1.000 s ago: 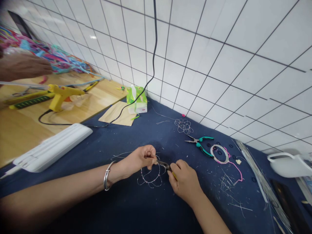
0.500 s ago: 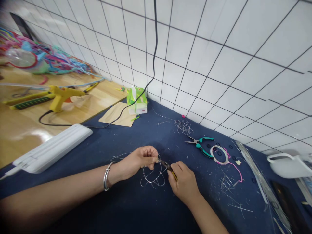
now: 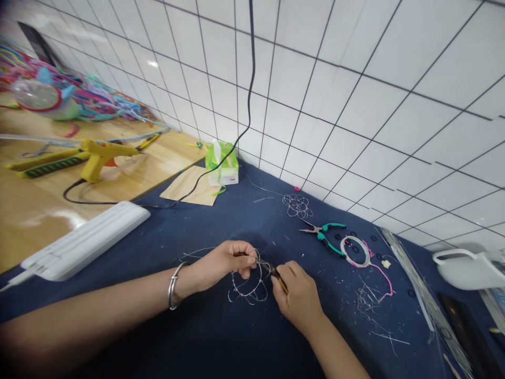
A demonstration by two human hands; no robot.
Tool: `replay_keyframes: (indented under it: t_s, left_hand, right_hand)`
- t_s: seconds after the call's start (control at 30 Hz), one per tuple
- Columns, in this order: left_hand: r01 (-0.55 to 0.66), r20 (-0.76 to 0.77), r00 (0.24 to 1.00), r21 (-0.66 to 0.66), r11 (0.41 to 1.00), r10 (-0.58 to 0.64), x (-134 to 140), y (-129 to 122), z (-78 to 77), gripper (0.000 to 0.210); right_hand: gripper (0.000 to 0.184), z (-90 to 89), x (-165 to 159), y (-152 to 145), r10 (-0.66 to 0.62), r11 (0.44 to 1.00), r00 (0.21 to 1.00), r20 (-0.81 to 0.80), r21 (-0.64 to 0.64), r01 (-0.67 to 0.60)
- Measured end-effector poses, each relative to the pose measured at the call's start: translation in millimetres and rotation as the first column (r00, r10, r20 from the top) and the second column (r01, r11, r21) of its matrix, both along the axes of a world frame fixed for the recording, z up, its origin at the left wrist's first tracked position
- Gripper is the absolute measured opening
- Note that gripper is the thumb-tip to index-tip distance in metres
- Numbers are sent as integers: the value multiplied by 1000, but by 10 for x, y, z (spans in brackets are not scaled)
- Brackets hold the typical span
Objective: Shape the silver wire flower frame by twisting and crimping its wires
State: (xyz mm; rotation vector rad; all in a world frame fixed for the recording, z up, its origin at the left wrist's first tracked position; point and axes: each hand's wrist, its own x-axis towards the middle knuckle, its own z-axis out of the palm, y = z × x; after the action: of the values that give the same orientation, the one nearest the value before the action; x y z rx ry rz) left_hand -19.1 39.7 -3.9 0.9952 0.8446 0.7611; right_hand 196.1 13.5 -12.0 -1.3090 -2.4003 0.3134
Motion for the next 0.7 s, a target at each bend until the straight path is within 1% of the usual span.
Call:
replay_keyframes:
  t_s: [0.17, 0.33, 0.43, 0.57, 0.7]
  left_hand:
    - [7, -42, 999, 44, 999, -5, 5, -6, 2, 8]
    - [54, -45, 998, 49, 997, -52, -9, -3, 7, 10]
    - [120, -4, 993, 31, 992, -120, -29, 12, 5, 11]
    - [204, 91, 975, -9, 979, -202, -49, 27, -8, 11]
    - [281, 195, 946, -85, 956, -260, -60, 24, -13, 10]
  right_hand:
    - [15, 15, 11, 0, 6, 999, 999, 36, 32, -7]
    - [15, 23, 45, 14, 19, 999, 998, 53, 44, -21]
    - [17, 18, 69, 31, 48, 996, 998, 51, 70, -51]
    - [16, 28, 91, 39, 67, 992, 995, 68, 103, -74]
    - [17, 38, 120, 32, 91, 976, 992, 81, 192, -106]
